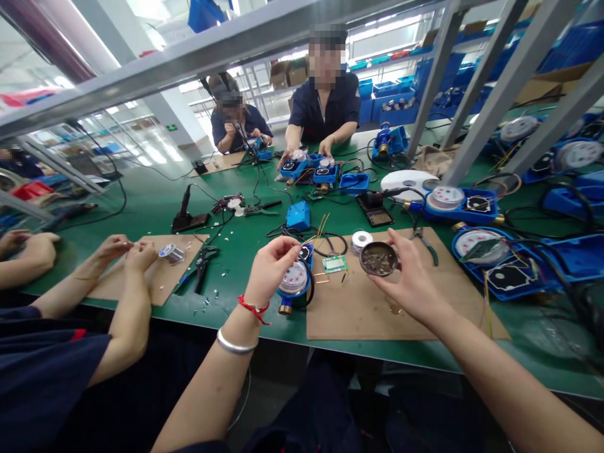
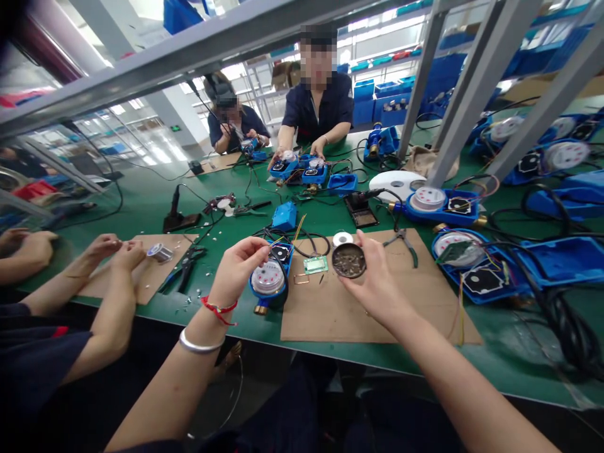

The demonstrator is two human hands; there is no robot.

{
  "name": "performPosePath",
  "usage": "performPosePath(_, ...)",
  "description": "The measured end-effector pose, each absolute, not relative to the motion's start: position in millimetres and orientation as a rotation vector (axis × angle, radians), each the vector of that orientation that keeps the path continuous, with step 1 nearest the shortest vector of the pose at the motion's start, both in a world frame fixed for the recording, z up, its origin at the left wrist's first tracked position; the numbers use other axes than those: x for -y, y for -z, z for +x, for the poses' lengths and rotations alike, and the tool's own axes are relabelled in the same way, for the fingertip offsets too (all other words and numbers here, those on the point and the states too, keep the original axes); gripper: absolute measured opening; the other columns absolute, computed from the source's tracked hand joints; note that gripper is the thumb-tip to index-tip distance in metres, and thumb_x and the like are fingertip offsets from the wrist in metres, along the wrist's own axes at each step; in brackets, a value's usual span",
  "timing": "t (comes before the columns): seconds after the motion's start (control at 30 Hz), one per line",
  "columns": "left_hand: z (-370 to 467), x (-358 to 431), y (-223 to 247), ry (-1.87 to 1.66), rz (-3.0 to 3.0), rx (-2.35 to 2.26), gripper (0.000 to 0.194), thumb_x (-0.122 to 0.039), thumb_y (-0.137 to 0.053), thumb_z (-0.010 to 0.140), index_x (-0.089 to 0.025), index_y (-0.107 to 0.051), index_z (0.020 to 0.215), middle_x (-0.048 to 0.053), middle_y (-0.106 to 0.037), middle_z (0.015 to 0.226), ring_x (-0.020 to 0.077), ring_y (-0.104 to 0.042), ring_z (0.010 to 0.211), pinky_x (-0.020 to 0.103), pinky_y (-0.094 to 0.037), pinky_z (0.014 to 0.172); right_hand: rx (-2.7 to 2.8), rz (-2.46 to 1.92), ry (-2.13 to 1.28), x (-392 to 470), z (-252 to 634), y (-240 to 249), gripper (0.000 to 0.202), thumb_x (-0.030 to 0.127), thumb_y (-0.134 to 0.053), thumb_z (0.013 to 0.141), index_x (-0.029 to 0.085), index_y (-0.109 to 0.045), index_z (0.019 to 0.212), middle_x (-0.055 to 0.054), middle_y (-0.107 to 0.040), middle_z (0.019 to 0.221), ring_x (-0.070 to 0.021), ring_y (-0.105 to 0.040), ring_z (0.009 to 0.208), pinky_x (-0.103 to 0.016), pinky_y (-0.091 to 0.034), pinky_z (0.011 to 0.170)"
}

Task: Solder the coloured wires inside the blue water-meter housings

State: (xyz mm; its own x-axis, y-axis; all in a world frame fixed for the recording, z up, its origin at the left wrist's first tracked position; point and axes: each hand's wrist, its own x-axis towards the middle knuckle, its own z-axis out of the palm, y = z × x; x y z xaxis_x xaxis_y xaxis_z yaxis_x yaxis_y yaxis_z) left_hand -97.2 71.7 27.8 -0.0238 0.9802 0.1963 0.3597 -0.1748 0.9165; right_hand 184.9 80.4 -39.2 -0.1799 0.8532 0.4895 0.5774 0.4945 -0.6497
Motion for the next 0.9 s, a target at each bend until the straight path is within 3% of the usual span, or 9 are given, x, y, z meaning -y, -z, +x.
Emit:
performPosePath(0.17, -88.3, -64.9, -24.7, -1.114, 1.871, -1.509, 0.012, -0.03, -0.06, 0.085, -0.02, -0.065, 0.081, 0.001, -0.066, 0.079, 0.0149, -0.058, 0.074, 0.025, -0.043, 0.071, 2.092, -1.0, -0.348, -85.7, 136.4, 13.1, 0.086, 0.024, -0.064, 0.081, 0.027, -0.015, 0.152, -0.012, -0.043, 0.135, -0.0282, -0.04, 0.13, -0.048, -0.036, 0.112)
performPosePath(0.43, -83.1, -59.8, -13.2, -0.924, 2.201, -1.609, 0.01, -0.018, -0.054, 0.087, -0.019, -0.061, 0.08, 0.001, -0.063, 0.074, 0.0145, -0.056, 0.07, 0.025, -0.04, 0.068, 2.229, -0.88, -0.214, -86.4, 104.5, 19.2, 0.089, 0.016, -0.057, 0.083, 0.024, -0.004, 0.154, -0.015, -0.042, 0.138, -0.0313, -0.039, 0.13, -0.053, -0.036, 0.11)
performPosePath(0.63, -81.9, -61.0, -7.3, -0.865, 2.312, -1.655, 0.01, -0.018, -0.053, 0.088, -0.018, -0.061, 0.081, 0.002, -0.063, 0.075, 0.0156, -0.055, 0.073, 0.027, -0.04, 0.069, 2.259, -0.877, -0.2, -86.0, 99.6, 18.6, 0.088, 0.015, -0.057, 0.082, 0.021, -0.007, 0.154, -0.015, -0.042, 0.138, -0.0311, -0.037, 0.131, -0.05, -0.036, 0.111)
performPosePath(0.9, -95.0, -64.1, -17.8, -1.164, 1.862, -1.636, 0.013, -0.027, -0.059, 0.086, -0.018, -0.064, 0.078, 0.0, -0.065, 0.076, 0.013, -0.058, 0.074, 0.023, -0.043, 0.071, 2.099, -1.087, -0.26, -106.4, 135.3, 21.6, 0.086, 0.023, -0.064, 0.08, 0.022, -0.016, 0.152, -0.014, -0.041, 0.136, -0.0302, -0.04, 0.131, -0.049, -0.036, 0.111)
